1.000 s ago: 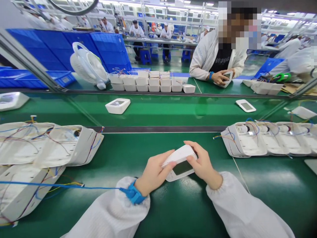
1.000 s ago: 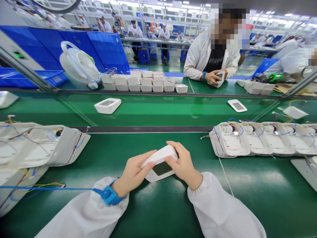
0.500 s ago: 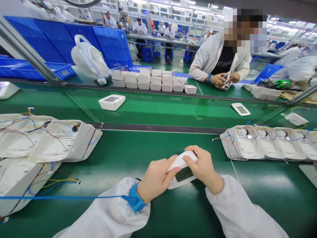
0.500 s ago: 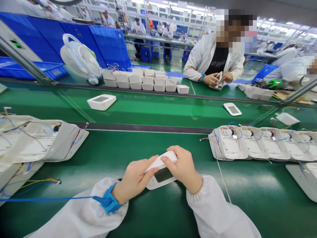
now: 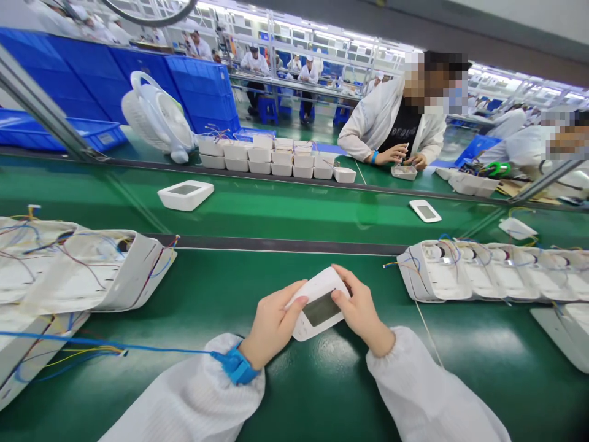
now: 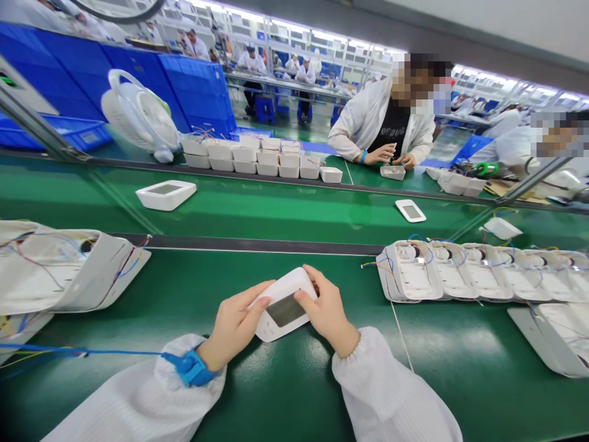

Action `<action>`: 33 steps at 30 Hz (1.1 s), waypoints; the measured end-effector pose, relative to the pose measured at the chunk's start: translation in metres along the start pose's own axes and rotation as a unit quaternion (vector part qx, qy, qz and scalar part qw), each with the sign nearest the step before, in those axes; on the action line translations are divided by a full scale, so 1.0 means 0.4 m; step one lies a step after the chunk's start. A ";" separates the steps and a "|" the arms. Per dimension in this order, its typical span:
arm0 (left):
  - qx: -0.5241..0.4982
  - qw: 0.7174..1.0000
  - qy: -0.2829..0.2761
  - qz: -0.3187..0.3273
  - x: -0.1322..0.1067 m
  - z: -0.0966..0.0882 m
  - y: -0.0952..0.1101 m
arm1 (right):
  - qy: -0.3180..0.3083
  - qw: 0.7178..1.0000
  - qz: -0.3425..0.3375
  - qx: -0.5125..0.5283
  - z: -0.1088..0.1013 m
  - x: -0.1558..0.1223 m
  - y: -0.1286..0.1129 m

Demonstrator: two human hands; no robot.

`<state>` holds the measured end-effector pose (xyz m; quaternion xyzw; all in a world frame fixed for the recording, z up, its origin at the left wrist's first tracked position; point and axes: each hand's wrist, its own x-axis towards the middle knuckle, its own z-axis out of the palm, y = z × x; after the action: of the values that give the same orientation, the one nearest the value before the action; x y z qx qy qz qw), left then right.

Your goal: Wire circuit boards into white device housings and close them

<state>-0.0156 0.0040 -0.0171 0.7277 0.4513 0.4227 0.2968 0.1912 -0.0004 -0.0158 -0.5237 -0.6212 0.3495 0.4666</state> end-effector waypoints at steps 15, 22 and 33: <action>-0.056 0.995 0.016 0.076 0.009 0.000 -0.039 | -0.083 0.969 -0.193 -0.129 -0.005 -0.029 -0.035; -0.012 0.998 0.027 0.059 0.003 -0.003 -0.015 | -0.072 0.956 -0.219 -0.182 0.014 -0.042 -0.033; 0.031 0.991 -0.015 0.127 -0.010 0.020 -0.005 | 0.056 0.982 0.032 -0.179 -0.082 0.054 0.046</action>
<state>-0.0103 0.0008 -0.0241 0.7943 0.3638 0.4314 0.2249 0.2277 0.0226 -0.0178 -0.6366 -0.6297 0.2180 0.3881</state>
